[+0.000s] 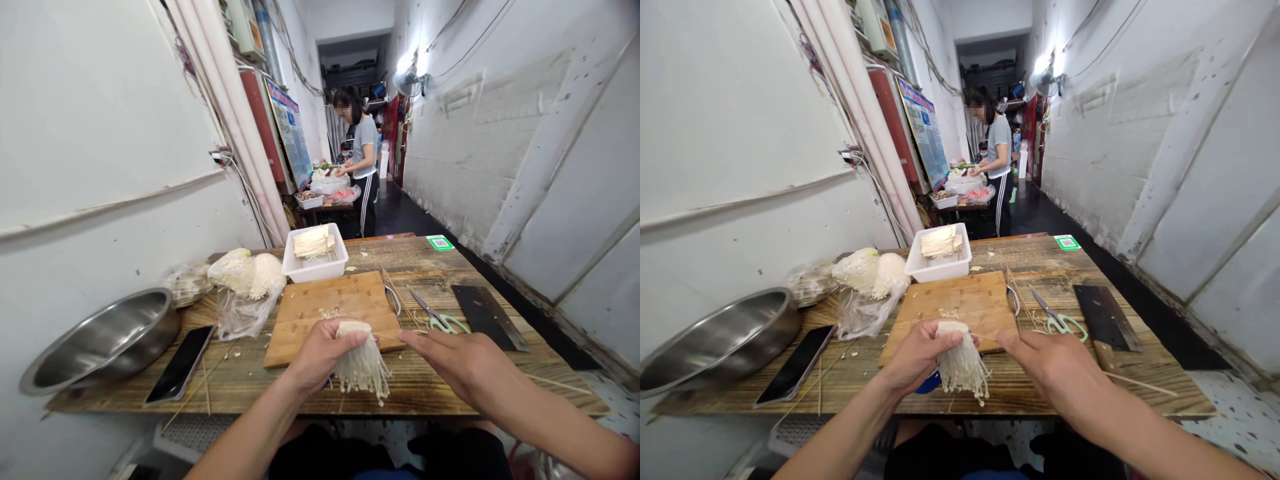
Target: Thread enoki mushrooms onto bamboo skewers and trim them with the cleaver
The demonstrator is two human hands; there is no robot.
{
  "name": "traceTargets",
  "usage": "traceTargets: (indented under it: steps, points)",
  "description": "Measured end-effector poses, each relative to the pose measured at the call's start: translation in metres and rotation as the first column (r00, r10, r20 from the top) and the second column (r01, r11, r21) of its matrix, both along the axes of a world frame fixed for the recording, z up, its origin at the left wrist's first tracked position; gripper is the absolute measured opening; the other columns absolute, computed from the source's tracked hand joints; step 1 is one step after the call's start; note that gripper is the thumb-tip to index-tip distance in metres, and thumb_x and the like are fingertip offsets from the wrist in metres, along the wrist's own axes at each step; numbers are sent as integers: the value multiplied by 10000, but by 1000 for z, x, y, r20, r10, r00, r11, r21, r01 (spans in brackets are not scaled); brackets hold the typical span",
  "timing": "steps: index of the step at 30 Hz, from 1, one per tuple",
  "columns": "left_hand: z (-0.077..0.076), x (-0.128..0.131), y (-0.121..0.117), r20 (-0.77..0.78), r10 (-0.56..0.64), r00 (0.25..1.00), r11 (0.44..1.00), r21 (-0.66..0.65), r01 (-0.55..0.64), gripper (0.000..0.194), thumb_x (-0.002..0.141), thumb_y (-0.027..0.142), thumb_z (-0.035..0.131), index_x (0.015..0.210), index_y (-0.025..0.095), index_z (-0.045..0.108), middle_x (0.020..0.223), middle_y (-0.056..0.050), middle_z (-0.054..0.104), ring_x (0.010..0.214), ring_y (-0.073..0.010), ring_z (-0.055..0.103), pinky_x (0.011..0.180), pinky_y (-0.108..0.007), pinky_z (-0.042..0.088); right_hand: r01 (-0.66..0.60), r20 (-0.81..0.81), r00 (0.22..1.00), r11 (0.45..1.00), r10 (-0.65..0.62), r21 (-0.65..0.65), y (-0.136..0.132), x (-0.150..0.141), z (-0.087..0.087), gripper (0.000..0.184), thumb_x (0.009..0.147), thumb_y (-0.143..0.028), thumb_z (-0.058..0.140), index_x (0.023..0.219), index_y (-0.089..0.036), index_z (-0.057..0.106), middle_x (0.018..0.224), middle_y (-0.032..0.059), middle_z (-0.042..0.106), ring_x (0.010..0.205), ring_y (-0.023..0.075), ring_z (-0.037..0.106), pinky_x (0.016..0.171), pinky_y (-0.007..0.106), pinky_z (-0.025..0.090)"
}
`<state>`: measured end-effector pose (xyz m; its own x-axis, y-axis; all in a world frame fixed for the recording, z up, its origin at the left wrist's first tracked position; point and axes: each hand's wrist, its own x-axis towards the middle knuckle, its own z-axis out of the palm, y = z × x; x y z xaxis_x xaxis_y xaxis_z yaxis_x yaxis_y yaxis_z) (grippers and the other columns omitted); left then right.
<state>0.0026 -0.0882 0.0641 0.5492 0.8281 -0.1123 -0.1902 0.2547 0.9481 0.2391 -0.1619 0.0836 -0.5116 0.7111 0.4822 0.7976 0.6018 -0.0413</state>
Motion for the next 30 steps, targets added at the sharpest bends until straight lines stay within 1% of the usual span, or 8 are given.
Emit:
traceTargets:
  steps: [2,4,7,11,18,21,27,30]
  points:
    - [1,2,-3,-28,-25,999,999,23,25,271,667,376,768,803,143,749,772,-79,738,655,-160,639,643,-258,481,-55,16,998,997,56,-56,-4,-2,5,442,889,-59,339,1283,-190,489,879,40,672,675,118,628,547,215,466]
    - [3,4,-7,-53,-43,998,998,38,45,268,672,379,763,813,152,755,768,-68,736,654,-153,631,634,-246,473,-69,15,997,994,70,-85,-8,-1,9,419,895,-58,335,1265,-178,493,819,31,650,627,126,602,518,233,442]
    - [6,5,-12,-65,-64,996,997,43,67,268,662,391,768,804,164,759,761,-58,737,656,-148,625,631,-236,468,-89,1,996,993,89,-73,-10,2,12,367,909,-93,377,1248,-179,489,728,3,599,571,130,557,488,251,392]
    - [9,8,-16,-60,-77,995,996,35,79,255,654,380,775,801,172,762,787,-64,746,656,-149,628,628,-235,468,-113,-21,994,993,112,-40,-11,6,13,377,911,-98,410,1271,-197,458,719,-12,580,563,122,536,487,253,364]
    - [16,13,-21,-70,-45,997,999,6,46,296,629,356,796,816,130,753,730,-60,736,626,-135,614,622,-232,455,-119,-40,992,990,116,-79,-13,3,13,397,903,-74,399,1280,-185,450,807,17,632,640,125,593,534,247,417]
    - [18,16,-22,-53,-49,997,999,-9,49,300,623,348,801,818,124,754,723,-56,734,623,-121,607,626,-221,453,-108,-38,994,990,105,-89,-14,0,14,383,906,-77,395,1268,-181,465,793,21,639,632,125,600,531,243,433]
    - [17,21,-22,-9,-58,998,998,-24,57,250,639,323,799,797,134,757,729,-39,731,609,-92,589,603,-189,442,-75,-30,997,984,71,-164,-14,-6,22,421,894,-66,357,1267,-203,497,840,27,675,670,132,641,550,241,491]
    - [16,21,-21,52,-61,997,997,-46,64,291,642,331,801,866,152,752,768,-40,736,659,-107,613,656,-207,459,-54,-67,997,986,44,-158,-11,-5,25,423,900,-86,364,1259,-225,539,858,33,697,667,129,650,580,234,515]
